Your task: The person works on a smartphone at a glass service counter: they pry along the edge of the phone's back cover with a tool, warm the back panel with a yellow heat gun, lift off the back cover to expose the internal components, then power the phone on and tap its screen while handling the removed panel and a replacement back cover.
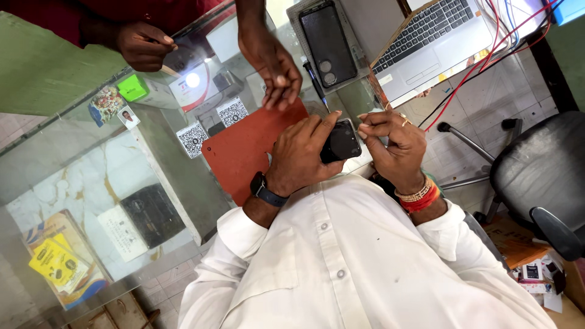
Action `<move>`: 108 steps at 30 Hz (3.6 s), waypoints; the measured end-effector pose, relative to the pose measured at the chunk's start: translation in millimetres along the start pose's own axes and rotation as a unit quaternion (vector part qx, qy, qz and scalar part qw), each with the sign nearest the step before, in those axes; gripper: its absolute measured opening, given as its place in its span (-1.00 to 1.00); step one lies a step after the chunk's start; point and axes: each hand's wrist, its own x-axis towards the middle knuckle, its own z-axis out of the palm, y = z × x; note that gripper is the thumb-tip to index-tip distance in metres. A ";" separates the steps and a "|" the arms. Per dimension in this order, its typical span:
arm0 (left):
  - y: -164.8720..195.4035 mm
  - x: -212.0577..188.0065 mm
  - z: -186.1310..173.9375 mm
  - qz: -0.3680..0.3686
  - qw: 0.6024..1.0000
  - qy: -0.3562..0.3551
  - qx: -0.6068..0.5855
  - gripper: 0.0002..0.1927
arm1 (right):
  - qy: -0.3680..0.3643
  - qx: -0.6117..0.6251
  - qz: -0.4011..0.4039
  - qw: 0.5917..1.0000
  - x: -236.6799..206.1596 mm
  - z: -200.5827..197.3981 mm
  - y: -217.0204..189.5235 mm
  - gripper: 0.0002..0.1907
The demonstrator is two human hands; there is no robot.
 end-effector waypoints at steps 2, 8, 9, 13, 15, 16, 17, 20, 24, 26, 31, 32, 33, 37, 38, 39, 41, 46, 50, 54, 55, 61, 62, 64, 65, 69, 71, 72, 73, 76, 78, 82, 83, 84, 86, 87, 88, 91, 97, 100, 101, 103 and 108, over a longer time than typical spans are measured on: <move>0.5 -0.3 -0.1 -0.014 1.000 -0.012 -0.008 -0.18 | 0.000 0.010 0.012 1.000 -2.0 1.9 2.2 -0.87; 1.2 0.8 -2.6 -0.044 0.999 -0.025 -0.009 -0.21 | 0.012 0.041 0.052 0.998 -7.6 8.0 13.8 -0.89; 1.7 0.2 -4.0 -0.056 0.998 -0.024 -0.008 -0.21 | 0.023 0.057 0.087 0.994 -7.5 7.7 16.9 -0.90; 1.5 -3.1 -14.1 -0.111 0.994 -0.024 0.008 -0.25 | 0.102 0.091 0.152 0.979 -0.1 1.5 33.8 -0.91; 1.2 -6.5 -20.7 -0.110 0.994 -0.011 0.013 -0.25 | 0.075 -0.053 0.101 0.991 3.0 -5.2 40.1 -0.92; -0.5 -6.6 -24.0 -0.108 0.994 -0.002 0.018 -0.25 | 0.063 -0.124 0.070 0.988 6.9 -8.3 43.7 -0.92; -1.6 -6.8 -26.7 -0.111 0.994 0.002 0.020 -0.25 | 0.065 -0.153 0.066 0.984 10.6 -10.4 46.6 -0.93; -1.3 -13.3 -32.8 -0.126 0.992 0.014 0.025 -0.24 | 0.061 -0.233 0.070 0.968 17.7 -13.2 48.8 -0.95; -2.6 -22.9 -37.9 -0.158 0.986 0.020 0.041 -0.22 | 0.049 -0.373 -0.013 0.926 24.3 -10.1 42.6 -0.86; -2.5 -28.0 -40.7 -0.177 0.983 0.015 0.043 -0.20 | 0.029 -0.340 -0.023 0.940 23.8 -4.3 35.2 -0.84; 1.7 -37.1 -50.9 -0.177 0.982 0.024 0.058 -0.12 | -0.091 0.113 0.330 0.933 25.8 33.5 20.0 -0.89; 3.5 -38.4 -52.2 -0.179 0.982 0.026 0.061 -0.12 | -0.112 0.171 0.324 0.924 27.8 41.5 18.6 -0.88; 5.8 -40.0 -53.5 -0.182 0.981 0.027 0.063 -0.12 | -0.133 0.227 0.320 0.910 28.9 49.3 16.7 -0.87; 11.8 -45.8 -57.3 -0.203 0.977 0.021 0.068 -0.15 | -0.200 0.290 0.310 0.883 34.0 66.5 12.3 -0.85; 12.1 -47.3 -58.2 -0.204 0.976 0.023 0.072 -0.15 | -0.205 0.288 0.303 0.885 35.6 69.2 11.9 -0.85; 12.4 -49.0 -59.1 -0.207 0.975 0.026 0.076 -0.16 | -0.211 0.285 0.295 0.887 37.0 71.7 11.7 -0.84; 13.1 -53.3 -60.3 -0.213 0.973 0.028 0.085 -0.17 | -0.227 0.289 0.298 0.881 39.8 75.6 11.9 -0.84; 8.3 -59.0 -62.5 -0.221 0.969 0.022 0.112 -0.17 | -0.260 0.293 0.299 0.870 46.1 86.0 13.2 -0.82; 5.6 -62.1 -63.5 -0.225 0.966 0.007 0.129 -0.19 | -0.272 0.273 0.314 0.868 50.9 90.1 13.3 -0.79; 3.4 -61.1 -65.2 -0.212 0.965 0.016 0.154 -0.19 | -0.282 0.258 0.320 0.867 57.8 92.7 14.7 -0.78; 2.0 -60.0 -66.0 -0.210 0.964 0.016 0.161 -0.19 | -0.284 0.257 0.323 0.866 59.6 94.2 15.7 -0.77; -4.3 -56.4 -69.9 -0.205 0.963 0.006 0.174 -0.18 | -0.280 0.234 0.328 0.872 61.8 101.9 24.9 -0.79; -4.4 -56.9 -69.5 -0.209 0.963 0.000 0.172 -0.18 | -0.285 0.239 0.324 0.870 60.4 101.9 26.9 -0.79; -6.4 -56.6 -70.3 -0.213 0.962 -0.009 0.172 -0.18 | -0.295 0.251 0.312 0.868 60.8 103.3 30.7 -0.79; -6.7 -56.5 -70.7 -0.208 0.963 -0.003 0.174 -0.18 | -0.302 0.260 0.312 0.862 60.9 103.5 31.8 -0.79; -8.1 -53.0 -76.8 -0.204 0.965 -0.004 0.168 -0.17 | -0.330 0.295 0.303 0.844 65.5 104.2 28.1 -0.79; -8.6 -49.6 -81.3 -0.200 0.967 0.001 0.160 -0.16 | -0.343 0.307 0.296 0.837 69.3 104.9 22.9 -0.80; -8.3 -49.3 -83.2 -0.197 0.968 0.011 0.157 -0.16 | -0.350 0.313 0.296 0.832 70.0 105.4 20.3 -0.80; -7.7 -49.4 -84.2 -0.193 0.969 0.020 0.154 -0.16 | -0.357 0.317 0.296 0.827 69.9 105.1 18.3 -0.81; -12.0 -50.2 -85.7 -0.190 0.973 0.013 0.130 -0.14 | -0.385 0.215 0.238 0.865 67.9 101.1 17.5 -0.86; -14.8 -52.8 -82.9 -0.191 0.973 0.013 0.131 -0.14 | -0.391 0.230 0.253 0.854 66.1 102.6 20.3 -0.87; -18.5 -56.2 -75.6 -0.226 0.961 -0.018 0.155 -0.17 | -0.379 0.276 0.236 0.851 72.9 106.2 15.3 -0.69; -18.5 -58.0 -75.5 -0.225 0.962 -0.003 0.156 -0.16 | -0.372 0.262 0.235 0.859 76.8 103.9 9.3 -0.68; -19.6 -58.4 -76.3 -0.219 0.963 0.012 0.157 -0.16 | -0.362 0.246 0.233 0.868 83.4 97.4 2.3 -0.68; -21.7 -61.4 -80.9 -0.223 0.961 0.034 0.163 -0.16 | -0.339 0.244 0.236 0.877 98.5 90.0 -14.3 -0.65; -22.6 -62.2 -83.1 -0.227 0.959 0.041 0.163 -0.17 | -0.323 0.252 0.242 0.880 107.6 84.8 -22.5 -0.63; -22.7 -60.5 -82.7 -0.226 0.960 0.046 0.158 -0.18 | -0.301 0.257 0.250 0.884 116.5 75.4 -30.3 -0.61; -23.3 -62.5 -85.4 -0.233 0.957 0.048 0.166 -0.18 | -0.275 0.491 0.181 0.806 141.9 61.9 -50.9 -0.56; -27.1 -65.1 -82.6 -0.242 0.954 0.053 0.169 -0.23 | -0.540 0.294 0.003 0.789 158.3 -27.3 -119.7 -0.55; -27.3 -65.3 -82.3 -0.251 0.954 0.037 0.161 -0.23 | -0.716 0.040 -0.176 0.674 168.7 -48.0 -139.6 -0.60; -26.3 -65.6 -82.5 -0.254 0.953 0.035 0.160 -0.23 | -0.664 -0.036 -0.170 0.727 168.3 -39.3 -137.2 -0.39; -26.1 -63.6 -84.1 -0.255 0.953 0.031 0.159 -0.24 | -0.472 -0.230 -0.227 0.820 165.0 -17.7 -129.0 -0.25; -21.7 -56.8 -86.9 -0.227 0.961 0.058 0.144 -0.20 | -0.092 -0.143 -0.195 0.966 141.8 7.7 -107.4 -0.59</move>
